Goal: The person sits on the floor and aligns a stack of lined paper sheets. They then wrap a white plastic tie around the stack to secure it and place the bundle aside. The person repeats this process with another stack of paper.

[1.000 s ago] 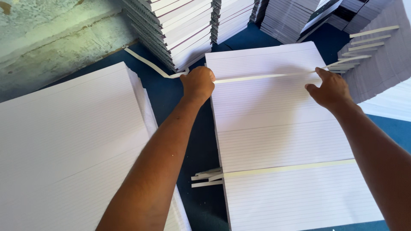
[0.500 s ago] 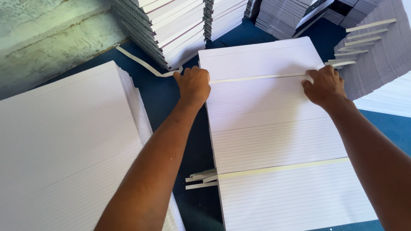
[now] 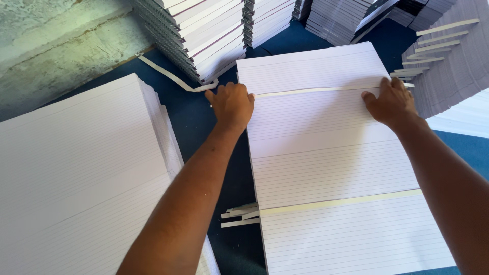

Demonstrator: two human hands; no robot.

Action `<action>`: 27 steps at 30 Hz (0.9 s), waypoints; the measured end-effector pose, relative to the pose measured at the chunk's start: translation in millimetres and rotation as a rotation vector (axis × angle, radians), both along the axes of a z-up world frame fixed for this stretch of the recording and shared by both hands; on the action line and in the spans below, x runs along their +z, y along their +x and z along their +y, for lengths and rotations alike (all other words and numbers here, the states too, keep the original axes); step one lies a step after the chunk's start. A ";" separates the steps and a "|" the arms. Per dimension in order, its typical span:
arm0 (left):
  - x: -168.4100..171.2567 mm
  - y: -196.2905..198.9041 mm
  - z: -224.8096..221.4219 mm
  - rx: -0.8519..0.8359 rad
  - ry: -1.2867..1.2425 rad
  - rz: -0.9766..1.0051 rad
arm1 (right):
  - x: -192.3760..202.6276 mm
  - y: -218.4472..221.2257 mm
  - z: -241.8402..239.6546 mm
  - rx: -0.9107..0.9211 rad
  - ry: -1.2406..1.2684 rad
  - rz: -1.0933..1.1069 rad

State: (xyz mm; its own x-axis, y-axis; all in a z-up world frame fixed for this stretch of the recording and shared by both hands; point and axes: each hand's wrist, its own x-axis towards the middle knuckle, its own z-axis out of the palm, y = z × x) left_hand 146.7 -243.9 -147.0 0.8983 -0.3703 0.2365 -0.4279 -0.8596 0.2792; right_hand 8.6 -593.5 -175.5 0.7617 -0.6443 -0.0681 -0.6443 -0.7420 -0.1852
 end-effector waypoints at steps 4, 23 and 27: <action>-9.6 -4.1 -8.6 0.123 -0.142 0.076 | -6.1 1.3 -6.3 -0.094 0.075 0.026; -16.2 -10.2 -26.9 0.419 -0.607 0.354 | 8.3 18.4 -19.0 -0.182 0.177 -0.176; -18.2 -7.0 -27.1 0.420 -0.592 0.314 | 15.1 15.6 -16.1 -0.219 0.278 -0.268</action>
